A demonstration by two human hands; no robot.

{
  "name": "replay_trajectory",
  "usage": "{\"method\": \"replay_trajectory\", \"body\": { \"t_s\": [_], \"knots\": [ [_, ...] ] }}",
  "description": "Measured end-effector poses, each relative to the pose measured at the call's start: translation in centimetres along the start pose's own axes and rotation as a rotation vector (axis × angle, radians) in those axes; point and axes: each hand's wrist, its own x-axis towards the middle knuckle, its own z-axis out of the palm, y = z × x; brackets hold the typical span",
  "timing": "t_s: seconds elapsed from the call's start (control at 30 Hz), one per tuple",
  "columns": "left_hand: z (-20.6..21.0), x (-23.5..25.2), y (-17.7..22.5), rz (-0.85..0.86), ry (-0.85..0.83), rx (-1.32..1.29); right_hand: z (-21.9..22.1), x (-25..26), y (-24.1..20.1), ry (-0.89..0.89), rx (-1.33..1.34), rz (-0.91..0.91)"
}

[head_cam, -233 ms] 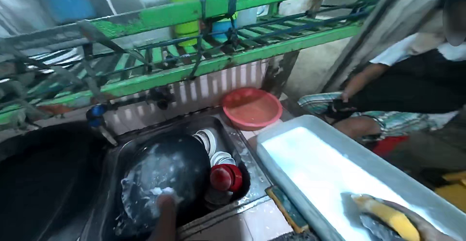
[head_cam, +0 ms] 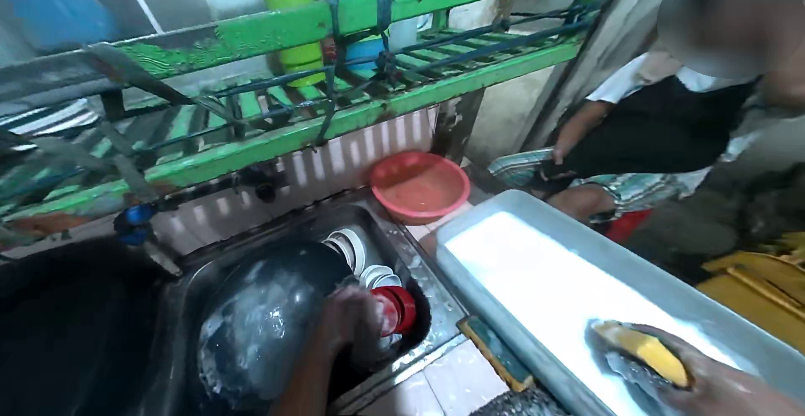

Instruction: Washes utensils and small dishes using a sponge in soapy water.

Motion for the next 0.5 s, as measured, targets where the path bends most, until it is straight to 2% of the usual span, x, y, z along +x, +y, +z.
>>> {"method": "replay_trajectory", "body": {
  "t_s": [0.03,0.07,0.13,0.17,0.23,0.4,0.5],
  "knots": [
    [0.8,0.9,0.7,-0.011,0.022,-0.123,0.0,0.0,0.0,-0.012,-0.009,0.021],
    [1.4,1.8,0.9,0.028,0.017,-0.096,0.0,0.1,-0.2,-0.024,-0.024,0.048],
    [1.9,3.2,1.3,0.163,-0.062,0.271,0.1,0.3,-0.2,-0.029,-0.054,0.080],
    [2.2,3.7,1.8,0.135,-0.133,0.464,0.1,0.3,-0.2,-0.032,-0.055,0.089],
    [3.1,4.5,1.6,0.066,-0.177,0.665,0.2,0.3,-0.2,-0.029,-0.061,0.092],
    [4.2,4.5,2.1,-0.126,-0.160,0.751,0.3,0.5,0.0,-0.063,-0.069,0.124],
    [3.9,4.0,1.9,-0.111,-0.157,0.807,0.5,0.7,0.2,-0.055,-0.065,0.115]
  ]
}}
